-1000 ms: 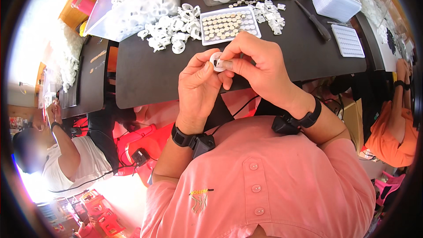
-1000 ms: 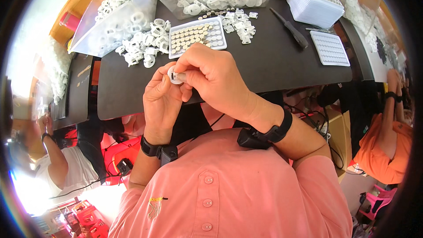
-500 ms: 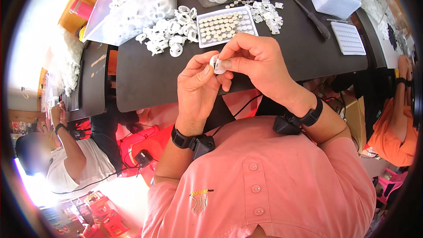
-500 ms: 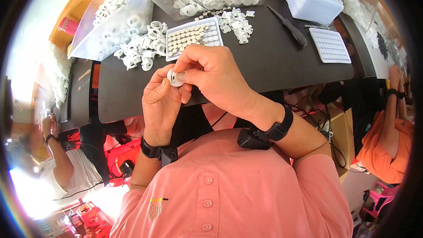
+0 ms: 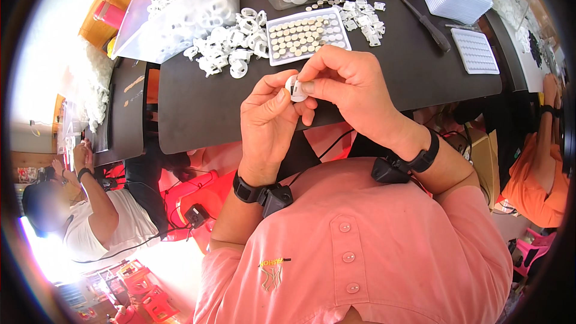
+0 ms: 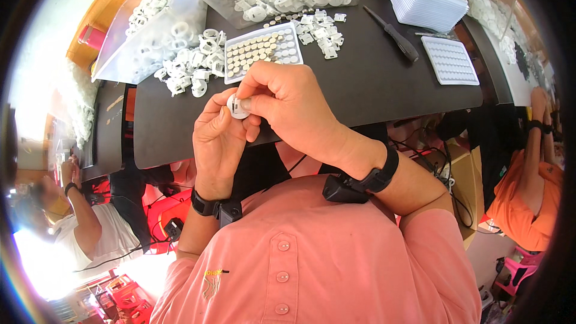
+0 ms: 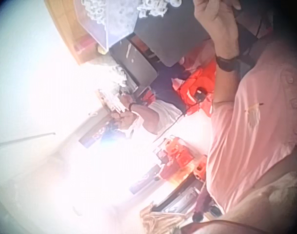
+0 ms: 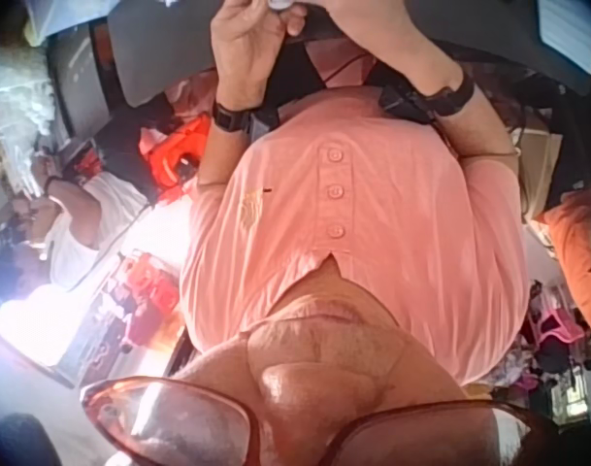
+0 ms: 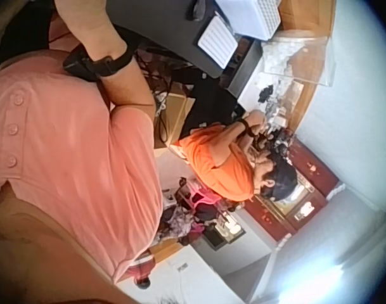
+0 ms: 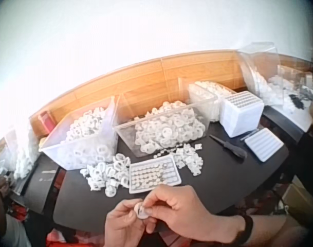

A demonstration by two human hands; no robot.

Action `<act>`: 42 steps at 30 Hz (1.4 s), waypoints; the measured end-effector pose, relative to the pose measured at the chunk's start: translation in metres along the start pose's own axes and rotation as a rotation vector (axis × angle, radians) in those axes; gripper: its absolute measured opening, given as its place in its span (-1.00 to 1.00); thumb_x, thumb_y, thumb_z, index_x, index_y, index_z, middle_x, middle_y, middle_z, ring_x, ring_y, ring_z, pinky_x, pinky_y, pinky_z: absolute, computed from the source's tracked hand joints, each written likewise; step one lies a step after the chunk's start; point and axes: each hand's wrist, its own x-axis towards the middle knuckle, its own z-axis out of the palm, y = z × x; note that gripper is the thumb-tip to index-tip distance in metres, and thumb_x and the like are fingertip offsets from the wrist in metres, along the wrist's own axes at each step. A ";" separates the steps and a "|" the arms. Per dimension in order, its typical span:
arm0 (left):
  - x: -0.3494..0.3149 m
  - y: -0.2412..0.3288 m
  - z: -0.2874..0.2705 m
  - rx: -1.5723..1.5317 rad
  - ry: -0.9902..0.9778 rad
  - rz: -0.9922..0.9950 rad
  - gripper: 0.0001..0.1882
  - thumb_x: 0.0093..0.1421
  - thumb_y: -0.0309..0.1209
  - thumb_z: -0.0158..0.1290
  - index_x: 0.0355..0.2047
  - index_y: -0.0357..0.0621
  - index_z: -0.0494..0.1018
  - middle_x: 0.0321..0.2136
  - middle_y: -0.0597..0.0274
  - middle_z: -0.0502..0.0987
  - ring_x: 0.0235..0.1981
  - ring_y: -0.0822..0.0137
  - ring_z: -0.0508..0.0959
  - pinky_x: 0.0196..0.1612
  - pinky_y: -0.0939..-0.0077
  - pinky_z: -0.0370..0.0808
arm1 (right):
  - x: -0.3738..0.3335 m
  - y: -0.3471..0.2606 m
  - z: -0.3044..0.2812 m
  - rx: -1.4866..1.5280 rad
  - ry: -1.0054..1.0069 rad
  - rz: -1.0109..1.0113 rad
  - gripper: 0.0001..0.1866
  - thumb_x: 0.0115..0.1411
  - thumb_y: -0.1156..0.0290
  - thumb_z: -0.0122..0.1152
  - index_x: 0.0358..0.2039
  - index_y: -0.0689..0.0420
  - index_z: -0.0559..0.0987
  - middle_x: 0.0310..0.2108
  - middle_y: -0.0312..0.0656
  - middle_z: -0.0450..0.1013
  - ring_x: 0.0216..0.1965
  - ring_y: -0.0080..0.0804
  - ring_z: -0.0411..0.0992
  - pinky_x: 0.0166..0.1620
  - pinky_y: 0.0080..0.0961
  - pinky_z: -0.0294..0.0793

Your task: Assembling small components into circular plastic housings at a workshop desk.

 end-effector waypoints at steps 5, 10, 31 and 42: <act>-0.001 0.000 0.001 0.031 0.004 0.006 -0.70 0.31 -0.45 0.10 0.00 -0.37 0.47 -0.20 -0.07 0.60 -0.30 0.13 0.62 -0.40 0.30 0.53 | -0.002 0.000 0.000 -0.114 -0.012 -0.092 -0.93 0.16 0.73 0.10 -0.42 0.31 0.50 -0.59 -0.17 0.51 -0.59 -0.51 0.53 -0.52 -0.58 0.48; 0.000 0.000 0.003 0.036 0.015 0.000 -0.70 0.31 -0.46 0.10 0.00 -0.37 0.47 -0.19 -0.05 0.60 -0.30 0.15 0.62 -0.41 0.30 0.54 | -0.004 0.003 0.003 -0.025 0.007 -0.008 -0.94 0.16 0.72 0.11 -0.41 0.30 0.48 -0.60 -0.20 0.51 -0.61 -0.53 0.50 -0.54 -0.57 0.46; 0.003 0.003 0.007 -0.008 0.067 -0.026 -0.70 0.37 -0.41 0.05 0.01 -0.39 0.44 -0.21 -0.01 0.58 -0.33 0.18 0.59 -0.42 0.37 0.50 | -0.003 0.010 0.009 -0.253 0.001 -0.231 -0.88 0.25 0.70 0.03 -0.30 0.21 0.50 -0.41 -0.21 0.47 -0.58 -0.41 0.52 -0.51 -0.51 0.48; 0.006 0.008 0.009 -0.047 0.106 -0.090 -0.74 0.39 -0.41 0.01 -0.02 -0.36 0.42 -0.26 0.07 0.54 -0.35 0.23 0.55 -0.39 0.40 0.43 | -0.001 0.017 0.005 -0.673 0.044 -0.539 -0.78 0.11 0.68 0.14 -0.22 0.16 0.54 -0.36 -0.14 0.39 -0.39 -0.14 0.47 -0.39 -0.31 0.49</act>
